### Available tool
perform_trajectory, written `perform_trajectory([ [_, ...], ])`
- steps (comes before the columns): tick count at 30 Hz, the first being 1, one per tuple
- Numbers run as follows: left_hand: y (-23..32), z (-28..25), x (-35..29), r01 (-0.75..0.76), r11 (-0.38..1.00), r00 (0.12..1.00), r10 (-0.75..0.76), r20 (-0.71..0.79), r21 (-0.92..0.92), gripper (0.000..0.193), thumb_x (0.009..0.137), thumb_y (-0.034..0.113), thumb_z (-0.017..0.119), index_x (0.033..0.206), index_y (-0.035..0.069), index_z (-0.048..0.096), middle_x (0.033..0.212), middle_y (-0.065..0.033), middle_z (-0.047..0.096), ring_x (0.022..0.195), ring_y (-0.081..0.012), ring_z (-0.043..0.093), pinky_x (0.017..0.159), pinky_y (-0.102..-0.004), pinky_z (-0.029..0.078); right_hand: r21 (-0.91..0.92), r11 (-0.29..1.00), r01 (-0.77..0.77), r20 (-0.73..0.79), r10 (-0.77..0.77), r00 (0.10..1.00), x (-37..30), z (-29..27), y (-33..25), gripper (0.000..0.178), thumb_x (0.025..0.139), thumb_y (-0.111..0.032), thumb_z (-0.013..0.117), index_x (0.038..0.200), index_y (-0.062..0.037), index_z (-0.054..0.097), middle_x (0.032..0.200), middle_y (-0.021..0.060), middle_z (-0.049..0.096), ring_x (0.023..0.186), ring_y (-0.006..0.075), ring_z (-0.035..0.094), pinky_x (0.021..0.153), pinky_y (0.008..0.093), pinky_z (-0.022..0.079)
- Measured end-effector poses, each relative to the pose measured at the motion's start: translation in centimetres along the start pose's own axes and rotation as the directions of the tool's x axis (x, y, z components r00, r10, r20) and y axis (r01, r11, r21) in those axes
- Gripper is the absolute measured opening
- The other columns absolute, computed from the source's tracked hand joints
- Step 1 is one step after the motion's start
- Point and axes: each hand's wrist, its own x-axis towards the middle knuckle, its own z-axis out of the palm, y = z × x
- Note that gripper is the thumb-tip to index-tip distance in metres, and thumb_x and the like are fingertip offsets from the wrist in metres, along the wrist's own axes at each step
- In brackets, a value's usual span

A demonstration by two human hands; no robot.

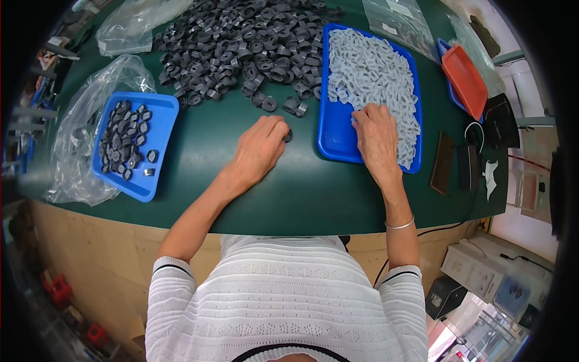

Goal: The person assembles small grey plastic housings and white plastic inserts by hand on a workbench.

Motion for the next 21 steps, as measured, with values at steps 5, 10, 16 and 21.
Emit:
perform_trajectory([
  [5,0.8,-0.7,-3.2,-0.03,0.991,1.0,0.029,0.011,0.134,0.035,0.074,0.0,0.069,0.106,0.003,0.055,0.107,-0.0115,0.058,0.09,-0.0315,0.056,0.077,-0.0403,0.048,0.144,0.99,0.007,-0.132,0.012,0.991,-0.3,-1.5,-2.1,0.012,0.078,-0.001,0.061,0.088,-0.0047,0.068,0.079,0.0092,0.057,0.078,0.0283,0.052,0.069,0.0389,0.04],
  [10,2.1,-1.4,-4.3,0.095,0.995,0.989,-0.096,-0.115,-0.015,0.046,0.073,0.009,0.074,0.115,0.003,0.057,0.111,-0.0127,0.057,0.095,-0.0319,0.054,0.081,-0.0386,0.047,0.824,0.431,-0.368,0.266,0.279,0.923,-2.4,-0.6,-5.9,0.013,0.088,-0.003,0.061,0.098,0.0004,0.069,0.085,0.0058,0.067,0.075,0.0116,0.062,0.069,0.0226,0.048],
  [16,1.7,-1.3,-3.2,0.131,0.991,0.989,-0.129,-0.069,0.031,0.038,0.073,0.003,0.075,0.108,0.002,0.06,0.104,-0.0114,0.059,0.086,-0.0286,0.057,0.074,-0.0347,0.049,0.886,0.196,-0.421,0.366,0.264,0.892,-2.7,0.2,-8.4,0.012,0.086,-0.003,0.065,0.097,0.0013,0.067,0.086,0.0025,0.066,0.074,0.007,0.059,0.069,0.0208,0.048],
  [21,3.4,-1.0,-3.2,0.396,0.852,0.905,-0.426,-0.014,-0.343,0.031,0.077,-0.002,0.071,0.106,0.002,0.059,0.098,-0.0094,0.061,0.074,-0.0157,0.058,0.062,-0.0275,0.048,0.869,0.125,-0.479,0.428,0.297,0.853,-2.7,0.9,-9.5,0.011,0.083,0.0,0.067,0.095,0.0017,0.066,0.083,0.002,0.064,0.073,0.006,0.057,0.066,0.0203,0.047],
])
